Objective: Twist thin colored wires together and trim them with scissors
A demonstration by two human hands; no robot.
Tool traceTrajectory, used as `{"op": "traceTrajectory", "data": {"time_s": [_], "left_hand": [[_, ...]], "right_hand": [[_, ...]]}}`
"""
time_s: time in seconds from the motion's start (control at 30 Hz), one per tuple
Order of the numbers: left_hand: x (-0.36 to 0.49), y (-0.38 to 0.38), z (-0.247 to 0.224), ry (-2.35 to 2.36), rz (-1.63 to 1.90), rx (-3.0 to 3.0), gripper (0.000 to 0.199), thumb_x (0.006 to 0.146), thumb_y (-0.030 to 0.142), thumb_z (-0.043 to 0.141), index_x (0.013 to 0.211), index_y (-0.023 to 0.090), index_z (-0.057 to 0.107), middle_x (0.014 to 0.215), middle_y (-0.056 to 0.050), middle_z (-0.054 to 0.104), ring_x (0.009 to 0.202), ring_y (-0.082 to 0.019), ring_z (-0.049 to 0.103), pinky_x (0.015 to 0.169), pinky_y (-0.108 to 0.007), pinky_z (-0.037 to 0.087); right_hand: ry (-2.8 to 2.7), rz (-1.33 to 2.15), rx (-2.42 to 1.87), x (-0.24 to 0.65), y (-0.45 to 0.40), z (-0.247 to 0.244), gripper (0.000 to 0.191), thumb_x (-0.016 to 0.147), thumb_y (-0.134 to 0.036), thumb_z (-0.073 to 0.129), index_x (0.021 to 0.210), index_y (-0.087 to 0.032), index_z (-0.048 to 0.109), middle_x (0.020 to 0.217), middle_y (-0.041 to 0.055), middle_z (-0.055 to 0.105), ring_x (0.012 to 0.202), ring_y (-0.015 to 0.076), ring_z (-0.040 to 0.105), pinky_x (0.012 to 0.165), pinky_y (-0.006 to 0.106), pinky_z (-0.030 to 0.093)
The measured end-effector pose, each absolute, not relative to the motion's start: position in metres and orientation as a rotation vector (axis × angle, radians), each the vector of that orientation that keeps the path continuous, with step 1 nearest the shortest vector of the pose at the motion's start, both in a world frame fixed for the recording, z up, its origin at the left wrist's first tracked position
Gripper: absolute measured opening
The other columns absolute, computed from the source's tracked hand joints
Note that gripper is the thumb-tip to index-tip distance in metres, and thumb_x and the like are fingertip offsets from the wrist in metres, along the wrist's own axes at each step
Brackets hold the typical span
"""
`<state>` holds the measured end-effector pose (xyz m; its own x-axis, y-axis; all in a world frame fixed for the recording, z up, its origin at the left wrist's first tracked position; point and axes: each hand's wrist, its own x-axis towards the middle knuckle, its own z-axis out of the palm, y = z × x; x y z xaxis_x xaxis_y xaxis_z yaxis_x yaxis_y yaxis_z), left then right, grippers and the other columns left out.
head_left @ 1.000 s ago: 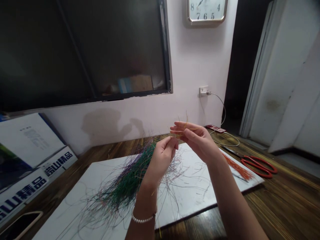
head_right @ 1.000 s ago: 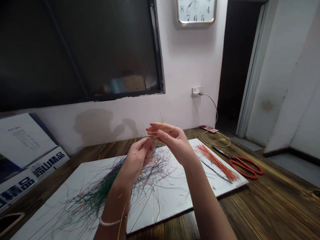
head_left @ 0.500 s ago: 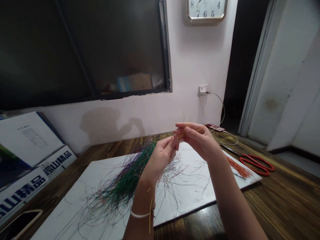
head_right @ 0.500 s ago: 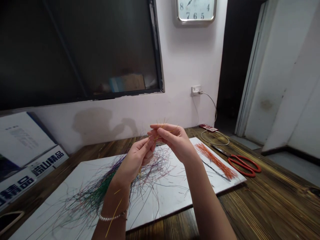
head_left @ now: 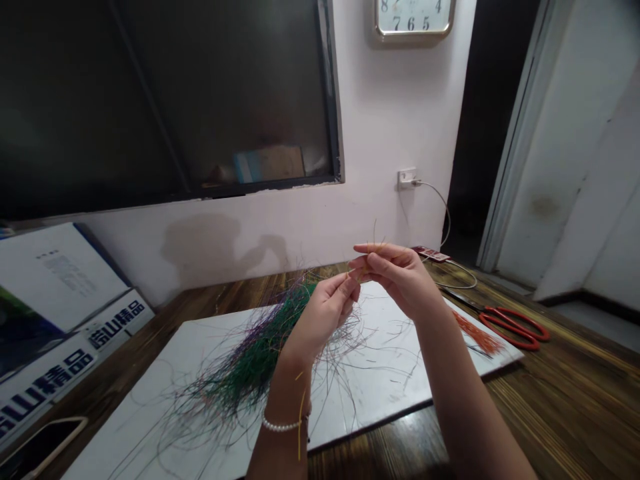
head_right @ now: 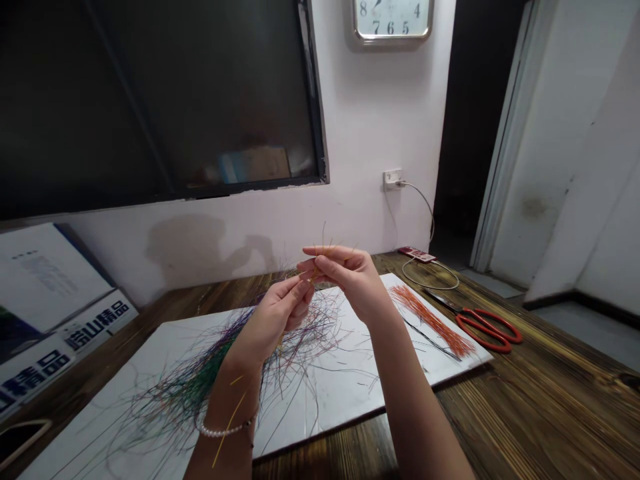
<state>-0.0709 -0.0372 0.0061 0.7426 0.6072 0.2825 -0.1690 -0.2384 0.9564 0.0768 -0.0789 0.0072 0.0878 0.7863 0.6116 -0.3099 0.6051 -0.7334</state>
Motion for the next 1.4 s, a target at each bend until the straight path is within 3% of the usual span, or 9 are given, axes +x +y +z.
{"op": "traceTrajectory", "data": {"time_s": [0.3,0.43,0.6,0.8,0.93,1.13,1.4], "left_hand": [[-0.069,-0.035,0.005,0.442,0.752,1.696,0.034,0.090,0.041,0.048,0.067,0.017,0.040,0.053,0.008,0.019,0.043,-0.004,0.013,0.038,-0.017,0.011],[-0.070,-0.034,0.004,0.450,0.769,1.655,0.033,0.090,0.040,0.048,0.067,0.017,0.039,0.053,0.008,0.019,0.043,-0.004,0.014,0.038,-0.016,0.011],[-0.073,-0.035,0.005,0.398,0.777,1.568,0.032,0.090,0.042,0.047,0.070,0.018,0.040,0.053,0.008,0.018,0.043,-0.005,0.013,0.038,-0.017,0.010],[-0.074,-0.036,0.006,0.360,0.748,1.536,0.030,0.090,0.039,0.047,0.070,0.018,0.040,0.053,0.008,0.018,0.044,-0.006,0.013,0.038,-0.018,0.011],[-0.073,-0.034,0.004,0.356,0.716,1.563,0.032,0.089,0.042,0.049,0.070,0.018,0.041,0.054,0.008,0.019,0.044,-0.006,0.014,0.040,-0.020,0.010],[-0.068,-0.030,-0.002,0.520,0.823,1.918,0.032,0.090,0.041,0.045,0.071,0.017,0.050,0.053,0.006,0.026,0.047,-0.008,0.022,0.043,-0.021,0.016],[-0.065,-0.027,-0.002,0.565,0.903,2.253,0.025,0.090,0.027,0.042,0.073,0.017,0.056,0.057,0.003,0.041,0.052,-0.011,0.036,0.050,-0.022,0.027]], "right_hand": [[-1.118,0.743,-0.537,0.073,-0.074,0.004,0.014,0.076,-0.021,0.069,0.090,-0.022,0.073,0.081,0.0035,0.074,0.072,0.0141,0.070,0.065,0.025,0.058],[-1.124,0.758,-0.563,0.074,-0.075,0.007,0.024,0.077,-0.027,0.069,0.100,-0.021,0.070,0.086,0.0053,0.074,0.079,0.0154,0.070,0.071,0.028,0.058],[-1.112,0.735,-0.583,0.080,-0.077,0.009,0.029,0.075,-0.026,0.072,0.104,-0.023,0.068,0.096,0.0049,0.073,0.088,0.0132,0.067,0.069,0.020,0.053],[-1.099,0.663,-0.628,0.082,-0.077,0.007,0.012,0.073,-0.025,0.074,0.084,-0.022,0.073,0.084,0.0013,0.070,0.071,0.0069,0.060,0.060,0.017,0.045],[-1.139,0.676,-0.616,0.081,-0.079,0.010,0.019,0.073,-0.025,0.073,0.091,-0.021,0.072,0.082,0.0011,0.066,0.067,0.0064,0.054,0.062,0.021,0.043],[-1.216,0.568,-0.815,0.080,-0.084,0.010,0.031,0.080,-0.034,0.065,0.106,-0.018,0.066,0.081,0.0002,0.055,0.059,0.0047,0.040,0.051,0.021,0.034],[-1.222,0.583,-0.957,0.077,-0.082,0.010,0.038,0.076,-0.034,0.066,0.106,-0.011,0.065,0.060,-0.0033,0.047,0.053,0.0072,0.041,0.048,0.024,0.034]]}}
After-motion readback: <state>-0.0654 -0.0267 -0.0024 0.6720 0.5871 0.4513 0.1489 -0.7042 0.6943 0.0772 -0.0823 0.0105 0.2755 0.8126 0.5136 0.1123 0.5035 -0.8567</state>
